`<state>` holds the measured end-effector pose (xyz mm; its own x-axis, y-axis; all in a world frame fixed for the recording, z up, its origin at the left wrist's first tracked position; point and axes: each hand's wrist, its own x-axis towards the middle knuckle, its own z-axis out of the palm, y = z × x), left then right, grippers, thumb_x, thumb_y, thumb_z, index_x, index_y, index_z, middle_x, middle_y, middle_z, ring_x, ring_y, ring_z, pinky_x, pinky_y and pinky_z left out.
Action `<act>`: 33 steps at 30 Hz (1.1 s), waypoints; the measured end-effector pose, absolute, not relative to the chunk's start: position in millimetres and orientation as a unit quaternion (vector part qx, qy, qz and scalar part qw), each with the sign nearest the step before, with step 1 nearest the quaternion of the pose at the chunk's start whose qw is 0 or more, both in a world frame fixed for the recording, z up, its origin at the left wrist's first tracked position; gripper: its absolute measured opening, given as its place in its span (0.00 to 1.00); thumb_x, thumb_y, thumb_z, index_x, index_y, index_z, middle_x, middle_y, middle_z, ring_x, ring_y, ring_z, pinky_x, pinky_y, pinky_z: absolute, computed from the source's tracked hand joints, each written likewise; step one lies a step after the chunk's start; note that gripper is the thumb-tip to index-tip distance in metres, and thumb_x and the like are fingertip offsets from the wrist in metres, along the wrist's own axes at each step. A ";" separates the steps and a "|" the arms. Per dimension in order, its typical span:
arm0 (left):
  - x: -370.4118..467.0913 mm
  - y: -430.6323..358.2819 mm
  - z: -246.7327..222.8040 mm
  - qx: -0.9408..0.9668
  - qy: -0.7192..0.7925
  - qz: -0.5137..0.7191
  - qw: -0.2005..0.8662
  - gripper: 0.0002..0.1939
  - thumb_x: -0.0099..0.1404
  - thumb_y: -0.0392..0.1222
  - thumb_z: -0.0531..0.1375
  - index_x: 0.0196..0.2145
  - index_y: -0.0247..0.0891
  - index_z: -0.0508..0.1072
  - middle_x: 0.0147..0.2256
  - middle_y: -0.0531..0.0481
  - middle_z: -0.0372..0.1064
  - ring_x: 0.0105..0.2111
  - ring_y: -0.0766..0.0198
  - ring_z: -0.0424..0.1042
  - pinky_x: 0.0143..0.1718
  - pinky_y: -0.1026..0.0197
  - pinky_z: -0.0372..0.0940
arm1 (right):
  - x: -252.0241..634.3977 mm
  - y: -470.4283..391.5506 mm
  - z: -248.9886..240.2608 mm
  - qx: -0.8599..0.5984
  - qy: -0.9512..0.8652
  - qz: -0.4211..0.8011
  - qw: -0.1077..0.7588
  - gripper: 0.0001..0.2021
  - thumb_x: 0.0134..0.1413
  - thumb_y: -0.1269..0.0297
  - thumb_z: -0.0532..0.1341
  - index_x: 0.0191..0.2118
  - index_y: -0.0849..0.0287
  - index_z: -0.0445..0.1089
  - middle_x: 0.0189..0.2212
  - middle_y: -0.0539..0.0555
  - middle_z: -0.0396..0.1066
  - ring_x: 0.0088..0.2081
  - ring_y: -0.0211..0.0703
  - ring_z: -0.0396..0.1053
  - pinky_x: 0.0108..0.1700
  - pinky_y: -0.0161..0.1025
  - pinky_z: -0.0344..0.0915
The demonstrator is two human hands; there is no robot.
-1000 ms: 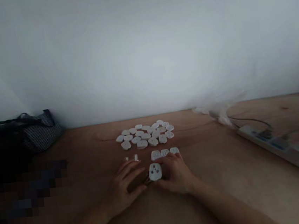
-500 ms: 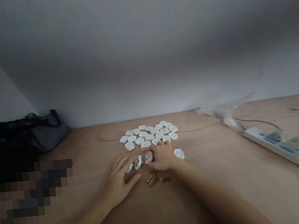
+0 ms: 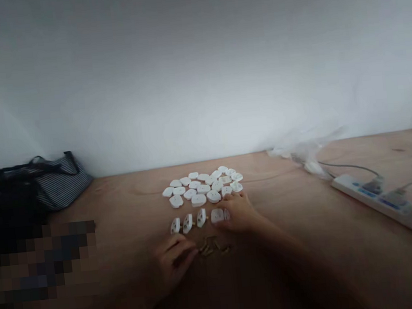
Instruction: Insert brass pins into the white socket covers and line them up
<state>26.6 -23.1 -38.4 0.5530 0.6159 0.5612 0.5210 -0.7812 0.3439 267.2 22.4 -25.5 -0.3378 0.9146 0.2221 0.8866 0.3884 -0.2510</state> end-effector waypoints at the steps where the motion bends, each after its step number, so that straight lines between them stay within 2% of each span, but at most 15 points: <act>1: 29.0 -24.7 -39.6 0.882 0.327 0.328 0.089 0.07 0.63 0.38 0.56 0.36 0.37 0.74 0.31 0.49 0.66 0.30 0.65 0.68 0.32 0.64 0.65 | 268.7 21.7 -27.2 -0.551 -0.817 0.043 0.164 0.24 0.42 0.48 0.64 0.47 0.49 0.70 0.44 0.56 0.69 0.48 0.56 0.61 0.48 0.49 0.50; 4: 34.7 -24.8 -43.2 0.880 0.357 0.288 0.128 0.08 0.61 0.38 0.59 0.39 0.38 0.75 0.31 0.49 0.66 0.29 0.64 0.68 0.30 0.65 0.65 | 269.3 20.3 -31.5 -0.554 -0.813 0.043 0.174 0.24 0.41 0.49 0.65 0.47 0.49 0.70 0.45 0.56 0.68 0.48 0.56 0.61 0.47 0.49 0.51; 10: 40.2 -22.0 -44.4 0.868 0.396 0.263 0.147 0.08 0.62 0.38 0.57 0.32 0.38 0.78 0.27 0.50 0.67 0.27 0.64 0.69 0.28 0.65 0.63 | 270.6 13.7 -33.8 -0.563 -0.791 0.039 0.237 0.21 0.41 0.50 0.66 0.42 0.53 0.71 0.43 0.56 0.70 0.48 0.54 0.61 0.48 0.48 0.51; 14: 41.5 -23.7 -42.1 0.856 0.396 0.298 0.146 0.09 0.63 0.36 0.55 0.29 0.36 0.74 0.28 0.49 0.69 0.30 0.63 0.70 0.31 0.63 0.64 | 270.9 -6.6 -34.9 -0.576 -0.767 0.041 0.280 0.20 0.41 0.52 0.66 0.41 0.54 0.70 0.39 0.54 0.71 0.44 0.52 0.64 0.45 0.46 0.54; 18: 40.5 -23.6 -41.6 0.834 0.384 0.371 0.139 0.07 0.65 0.36 0.53 0.34 0.38 0.71 0.31 0.50 0.72 0.31 0.63 0.72 0.34 0.64 0.65 | 265.1 -30.5 -36.0 -0.530 -0.780 0.073 0.324 0.21 0.35 0.56 0.68 0.40 0.54 0.71 0.36 0.53 0.72 0.40 0.50 0.65 0.44 0.45 0.55; 25: 41.4 -28.0 -41.0 0.825 0.312 0.455 0.121 0.04 0.63 0.34 0.57 0.35 0.39 0.72 0.33 0.50 0.74 0.33 0.65 0.74 0.37 0.66 0.68 | 252.3 -41.3 -31.7 -0.472 -0.821 0.087 0.308 0.19 0.35 0.58 0.67 0.39 0.51 0.71 0.32 0.50 0.73 0.37 0.48 0.64 0.43 0.45 0.52; 33: 43.1 -29.6 -34.3 0.872 0.224 0.424 0.096 0.08 0.65 0.32 0.56 0.37 0.37 0.74 0.36 0.46 0.75 0.36 0.63 0.73 0.39 0.62 0.70 | 250.6 -42.3 -30.7 -0.461 -0.827 0.098 0.307 0.18 0.36 0.58 0.66 0.38 0.53 0.72 0.31 0.51 0.74 0.35 0.48 0.64 0.42 0.45 0.51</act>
